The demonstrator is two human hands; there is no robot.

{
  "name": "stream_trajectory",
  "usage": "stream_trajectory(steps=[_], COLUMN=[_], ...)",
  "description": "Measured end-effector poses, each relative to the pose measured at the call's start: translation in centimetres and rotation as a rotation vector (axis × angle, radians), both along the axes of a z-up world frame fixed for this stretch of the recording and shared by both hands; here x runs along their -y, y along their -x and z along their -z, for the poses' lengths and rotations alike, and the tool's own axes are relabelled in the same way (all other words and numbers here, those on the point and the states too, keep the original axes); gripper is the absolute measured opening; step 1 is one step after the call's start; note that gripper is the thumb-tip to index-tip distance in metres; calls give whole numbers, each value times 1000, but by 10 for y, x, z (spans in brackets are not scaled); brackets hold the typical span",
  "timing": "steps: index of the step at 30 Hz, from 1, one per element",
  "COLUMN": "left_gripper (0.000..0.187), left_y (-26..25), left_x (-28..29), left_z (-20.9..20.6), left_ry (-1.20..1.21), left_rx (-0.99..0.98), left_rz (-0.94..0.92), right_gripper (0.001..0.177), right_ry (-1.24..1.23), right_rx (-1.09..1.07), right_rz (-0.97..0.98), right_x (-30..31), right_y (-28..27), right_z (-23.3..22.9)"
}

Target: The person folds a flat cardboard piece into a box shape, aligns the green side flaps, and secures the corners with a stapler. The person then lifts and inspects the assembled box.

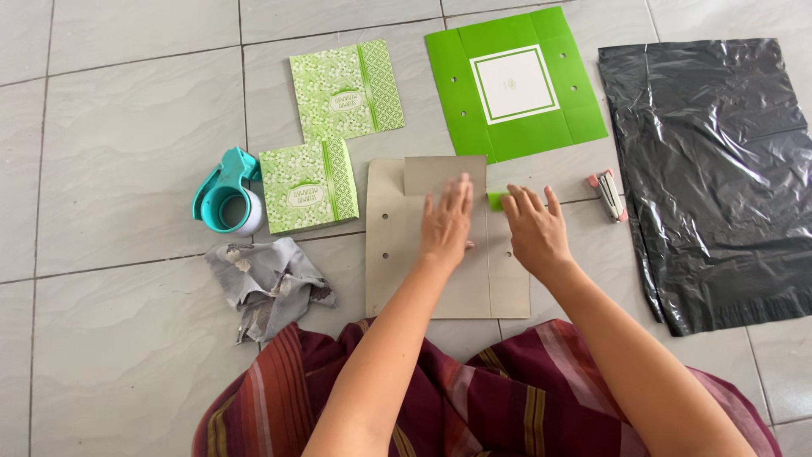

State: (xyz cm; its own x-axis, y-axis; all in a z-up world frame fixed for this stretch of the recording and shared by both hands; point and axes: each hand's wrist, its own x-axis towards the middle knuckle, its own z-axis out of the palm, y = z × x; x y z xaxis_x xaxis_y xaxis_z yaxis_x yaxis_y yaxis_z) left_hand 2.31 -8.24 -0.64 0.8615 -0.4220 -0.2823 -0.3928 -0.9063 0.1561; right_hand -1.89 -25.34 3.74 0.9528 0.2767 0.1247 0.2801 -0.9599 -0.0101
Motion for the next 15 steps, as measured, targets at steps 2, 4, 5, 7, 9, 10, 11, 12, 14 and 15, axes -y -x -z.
stream_trajectory(steps=[2, 4, 5, 7, 9, 10, 11, 12, 14, 15], left_gripper=[109, 104, 103, 100, 97, 99, 101, 102, 101, 100], left_y=[-3, -1, 1, 5, 13, 14, 17, 20, 20, 20], left_x=[12, 17, 18, 19, 14, 13, 13, 15, 22, 26], left_z=[7, 12, 13, 11, 6, 1, -4, -8, -12, -12], left_ry=[10, 34, 54, 64, 42, 72, 102, 132, 138, 141], left_rx=[183, 175, 76, -64, -151, -139, -128, -119, -148, -164], left_rz=[64, 127, 159, 190, 180, 145, 111, 80, 27, -1], right_gripper=[58, 60, 60, 63, 67, 69, 72, 74, 79, 75], right_ry=[-65, 1, 35, -46, -151, -214, -277, -256, -214, -163], right_rx=[-99, -132, -147, -162, -234, -290, -347, -298, -207, -181], right_rz=[5, 6, 5, 12, 75, 136, 195, 165, 101, 107], right_x=[-2, -5, -5, -3, 0, 2, 4, 6, 8, 6], right_y=[7, 13, 13, 10, 11, 7, 2, 1, 0, 1], right_z=[6, 14, 17, 25, 32, 34, 36, 39, 45, 49])
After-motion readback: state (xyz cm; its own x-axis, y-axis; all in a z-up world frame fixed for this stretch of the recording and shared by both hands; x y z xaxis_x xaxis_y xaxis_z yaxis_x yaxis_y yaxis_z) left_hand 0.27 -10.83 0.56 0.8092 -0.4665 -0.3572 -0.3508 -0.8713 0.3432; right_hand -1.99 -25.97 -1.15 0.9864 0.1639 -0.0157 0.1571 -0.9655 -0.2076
